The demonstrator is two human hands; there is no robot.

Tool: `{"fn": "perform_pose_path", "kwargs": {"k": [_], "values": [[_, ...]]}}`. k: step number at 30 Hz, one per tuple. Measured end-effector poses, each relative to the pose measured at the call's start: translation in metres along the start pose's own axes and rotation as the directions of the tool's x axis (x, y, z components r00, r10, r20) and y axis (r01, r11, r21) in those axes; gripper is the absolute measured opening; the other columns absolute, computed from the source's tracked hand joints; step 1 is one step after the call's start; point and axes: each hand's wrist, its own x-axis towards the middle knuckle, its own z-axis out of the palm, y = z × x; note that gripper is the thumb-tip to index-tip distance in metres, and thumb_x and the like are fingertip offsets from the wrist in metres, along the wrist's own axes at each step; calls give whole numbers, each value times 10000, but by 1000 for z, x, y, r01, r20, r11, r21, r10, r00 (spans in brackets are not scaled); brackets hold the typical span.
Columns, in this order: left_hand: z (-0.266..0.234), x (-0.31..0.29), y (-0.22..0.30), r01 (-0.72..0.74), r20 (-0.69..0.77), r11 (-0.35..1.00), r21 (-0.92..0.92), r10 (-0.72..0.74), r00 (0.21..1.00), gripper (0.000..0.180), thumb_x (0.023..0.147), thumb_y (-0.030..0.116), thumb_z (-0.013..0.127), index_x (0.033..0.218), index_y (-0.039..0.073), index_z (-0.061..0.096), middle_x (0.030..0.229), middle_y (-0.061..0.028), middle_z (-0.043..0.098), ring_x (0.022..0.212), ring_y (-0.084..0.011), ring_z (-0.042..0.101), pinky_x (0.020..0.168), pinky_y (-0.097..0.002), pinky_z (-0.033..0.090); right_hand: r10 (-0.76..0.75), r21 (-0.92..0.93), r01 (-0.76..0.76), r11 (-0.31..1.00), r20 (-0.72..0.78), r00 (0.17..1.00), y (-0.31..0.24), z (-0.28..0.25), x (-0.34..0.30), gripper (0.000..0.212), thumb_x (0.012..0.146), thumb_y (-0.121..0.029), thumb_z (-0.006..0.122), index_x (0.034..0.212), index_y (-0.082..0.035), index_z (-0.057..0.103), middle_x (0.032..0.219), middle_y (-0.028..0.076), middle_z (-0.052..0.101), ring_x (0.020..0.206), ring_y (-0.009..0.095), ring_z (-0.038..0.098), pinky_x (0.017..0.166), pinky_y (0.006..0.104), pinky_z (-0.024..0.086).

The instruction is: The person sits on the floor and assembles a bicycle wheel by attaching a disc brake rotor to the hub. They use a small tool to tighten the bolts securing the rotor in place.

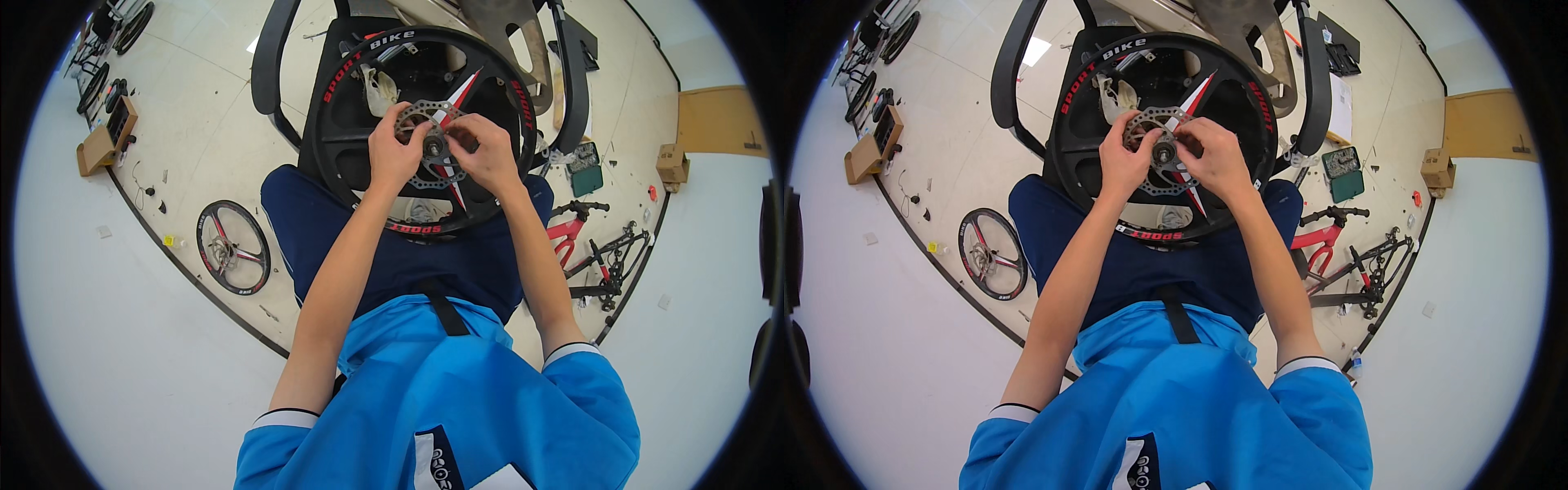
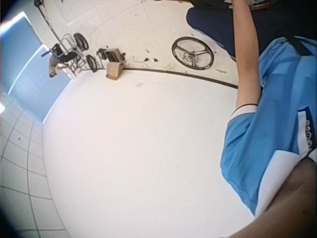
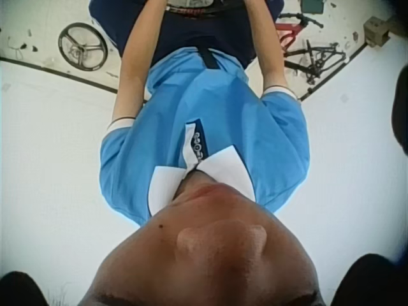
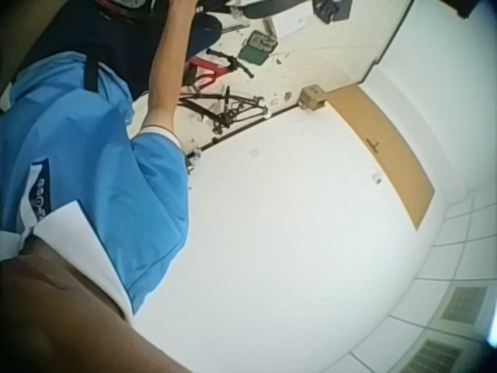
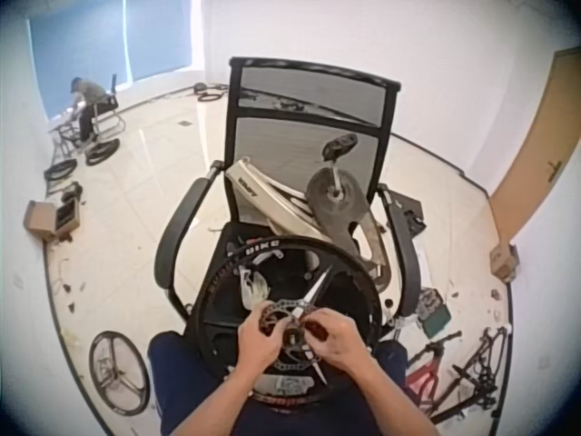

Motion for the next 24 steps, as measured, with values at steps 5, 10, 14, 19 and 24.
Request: {"fn": "perform_pose_path", "kwargs": {"k": [5, 10, 14, 19, 24], "values": [[0, 0, 2, -5, 1, 1000, 13, 5, 1000, 394, 854, 172, 802, 1175, 0, 650, 925, -145, 738, 820, -237, 731, 750, -334, 571, -104, -77, 105, 992, 17, 994, 6, 7, 0, 175, 843, 3, 752, 1015, 8, 720, 969, 94, 692, 781, 200, 701, 696, 287, 557], [-2, 0, 2, 12, 12, 1000, 12, -12, 1000, 392, 859, 160, 804, 1180, -2, 649, 941, -140, 746, 844, -217, 734, 762, -326, 570, -103, -131, 113, 985, 80, 991, 5, 7, 5, 164, 842, 3, 751, 1003, 19, 722, 974, 108, 684, 799, 236, 697, 725, 314, 565], [-2, 0, 1, 24, 23, 1000, 12, -24, 999, 389, 869, 144, 805, 1190, -8, 647, 963, -123, 756, 866, -171, 731, 786, -308, 566, -72, -138, 92, 986, 143, 987, 4, 5, 8, 166, 836, 6, 750, 999, 19, 723, 966, 112, 680, 799, 249, 696, 723, 325, 563], [-1, 0, 0, -1, 5, 1000, -4, 1, 1000, 382, 855, 159, 797, 1169, 0, 649, 925, -153, 744, 842, -248, 740, 755, -343, 572, -114, -161, 135, 978, 129, 985, 3, 5, 9, 165, 832, -19, 769, 987, 15, 724, 937, 114, 671, 763, 257, 680, 693, 332, 549], [-2, 0, 2, -1, 7, 1000, 15, 1, 1000, 385, 853, 157, 796, 1169, -5, 648, 925, -157, 744, 829, -249, 738, 750, -342, 568, -111, -200, 128, 971, 94, 989, 2, 7, 10, 176, 828, -75, 803, 959, 11, 722, 907, 107, 658, 719, 254, 662, 657, 344, 533]]}}
